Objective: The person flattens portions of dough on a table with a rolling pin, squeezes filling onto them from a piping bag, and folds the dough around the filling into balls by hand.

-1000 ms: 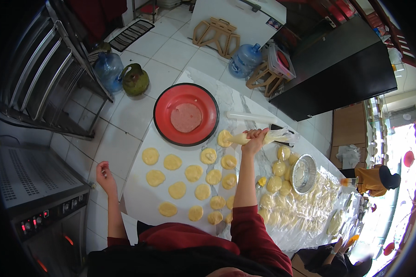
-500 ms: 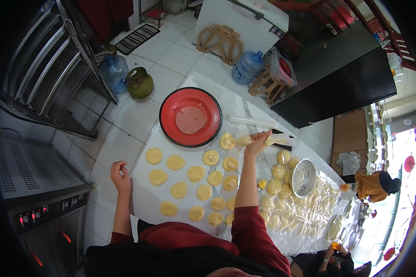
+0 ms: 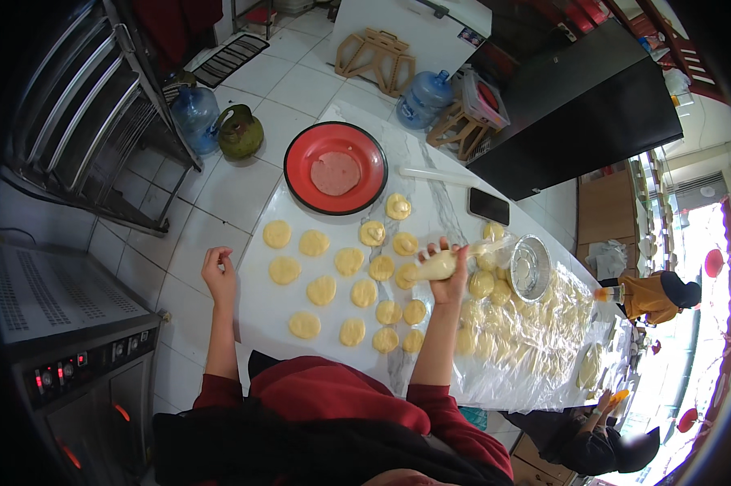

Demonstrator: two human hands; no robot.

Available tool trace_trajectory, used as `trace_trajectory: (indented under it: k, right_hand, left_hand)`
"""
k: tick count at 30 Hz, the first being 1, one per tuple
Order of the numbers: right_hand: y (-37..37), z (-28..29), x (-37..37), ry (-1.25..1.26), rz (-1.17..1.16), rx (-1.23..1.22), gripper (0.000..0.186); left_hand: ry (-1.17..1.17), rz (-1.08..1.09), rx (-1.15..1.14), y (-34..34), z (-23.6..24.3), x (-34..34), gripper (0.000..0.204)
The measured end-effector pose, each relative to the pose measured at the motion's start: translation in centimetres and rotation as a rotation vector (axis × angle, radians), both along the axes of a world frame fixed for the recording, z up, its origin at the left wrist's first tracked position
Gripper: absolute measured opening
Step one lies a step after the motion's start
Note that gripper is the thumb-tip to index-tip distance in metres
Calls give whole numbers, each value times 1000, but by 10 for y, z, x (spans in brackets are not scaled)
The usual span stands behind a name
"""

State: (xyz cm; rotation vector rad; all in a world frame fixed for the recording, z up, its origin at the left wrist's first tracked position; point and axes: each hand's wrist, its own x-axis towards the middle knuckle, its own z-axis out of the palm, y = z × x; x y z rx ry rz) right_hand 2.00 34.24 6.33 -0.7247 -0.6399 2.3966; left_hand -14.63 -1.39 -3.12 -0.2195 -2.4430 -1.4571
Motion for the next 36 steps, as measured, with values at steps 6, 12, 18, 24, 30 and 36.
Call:
trace_trajectory:
  k: [6, 12, 18, 24, 30, 36]
  right_hand:
    - [-18, -41, -21, -144, -126, 322, 40]
    - [-21, -58, -32, -146, -277, 612, 33]
    - [-15, -59, -38, -136, -368, 574, 30]
    - [-16, -65, -34, -254, -325, 656, 29]
    - [2, -36, 8, -240, -577, 484, 35]
    - [-1, -42, 77, -288, -475, 445, 45]
  left_hand:
    - [-24, -81, -14, 8, 9, 4, 17]
    - [-56, -71, -15, 7, 7, 5, 15]
    - [-35, -75, -24, 5, 6, 4, 16]
    - [-33, -81, -17, 5, 7, 5, 15]
    - [-58, -76, -53, 6, 9, 8, 16]
    - [-59, -75, -45, 9, 6, 3, 17]
